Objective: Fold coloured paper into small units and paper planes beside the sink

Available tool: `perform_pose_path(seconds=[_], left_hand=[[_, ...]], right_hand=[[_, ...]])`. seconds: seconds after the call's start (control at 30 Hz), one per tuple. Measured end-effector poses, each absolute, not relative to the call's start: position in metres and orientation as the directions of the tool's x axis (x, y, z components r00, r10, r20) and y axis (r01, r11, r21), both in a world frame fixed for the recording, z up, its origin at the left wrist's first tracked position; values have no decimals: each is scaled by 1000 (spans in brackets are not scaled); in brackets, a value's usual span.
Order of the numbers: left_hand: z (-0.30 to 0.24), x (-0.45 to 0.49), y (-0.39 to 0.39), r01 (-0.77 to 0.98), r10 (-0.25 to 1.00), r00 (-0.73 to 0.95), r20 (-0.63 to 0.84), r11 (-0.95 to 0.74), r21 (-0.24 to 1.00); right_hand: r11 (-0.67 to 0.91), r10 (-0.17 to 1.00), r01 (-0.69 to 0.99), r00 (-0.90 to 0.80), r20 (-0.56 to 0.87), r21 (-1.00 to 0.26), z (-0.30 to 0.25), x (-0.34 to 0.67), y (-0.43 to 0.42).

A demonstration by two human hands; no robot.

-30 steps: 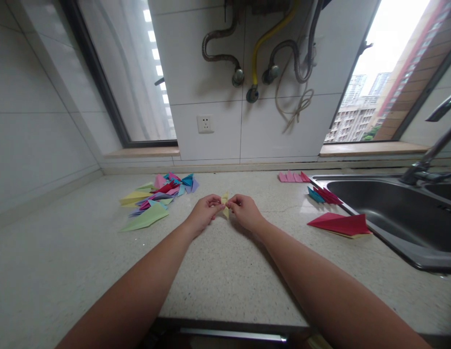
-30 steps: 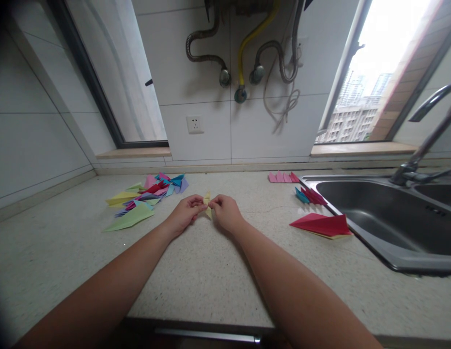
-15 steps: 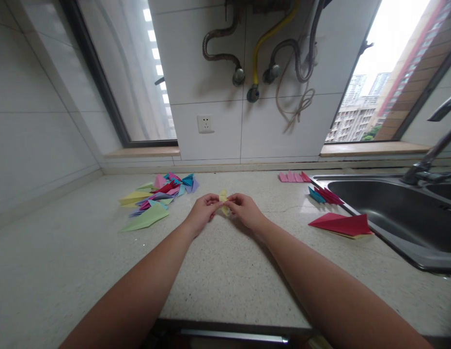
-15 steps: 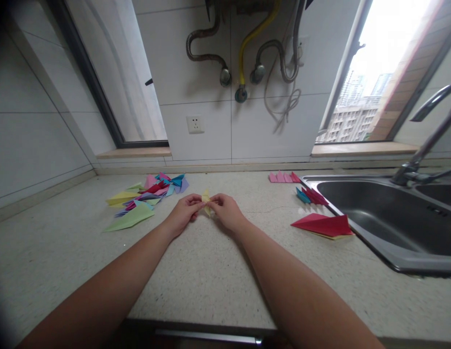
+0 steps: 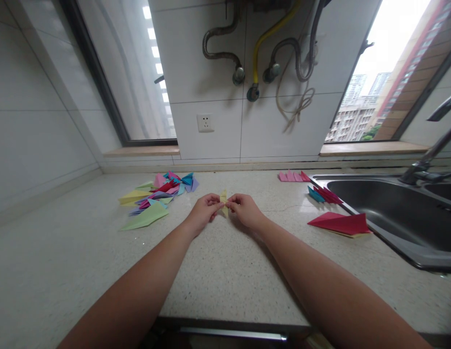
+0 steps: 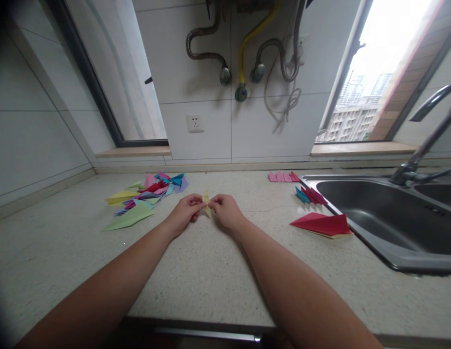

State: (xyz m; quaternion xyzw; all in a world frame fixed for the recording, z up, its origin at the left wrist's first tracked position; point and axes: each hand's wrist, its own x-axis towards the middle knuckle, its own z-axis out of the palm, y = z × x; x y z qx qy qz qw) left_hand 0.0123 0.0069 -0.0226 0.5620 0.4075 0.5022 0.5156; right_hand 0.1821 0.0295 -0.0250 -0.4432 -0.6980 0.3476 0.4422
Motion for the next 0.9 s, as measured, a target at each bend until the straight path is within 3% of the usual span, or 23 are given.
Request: perform_pose_path(seconds=[0.37,0.57,0.77,0.9], left_hand=[[-26,10,10,-124,978,134,158,-142,982],[-24,11,9,-148,982,166,87,-62,987],[-24,13,10,-236,979,173,103,-60,970],[-24,13,10,-250,976,185,111,-62,966]], right_hand=[[299,937,161,-235,257,-941,-24,180,27],[247,951,174,-232,204,-953,-22,179,23],[158,948,-77,-265,173,-984,-22,175,20],[188,947,-62,-253,197,-980,-22,175,21]])
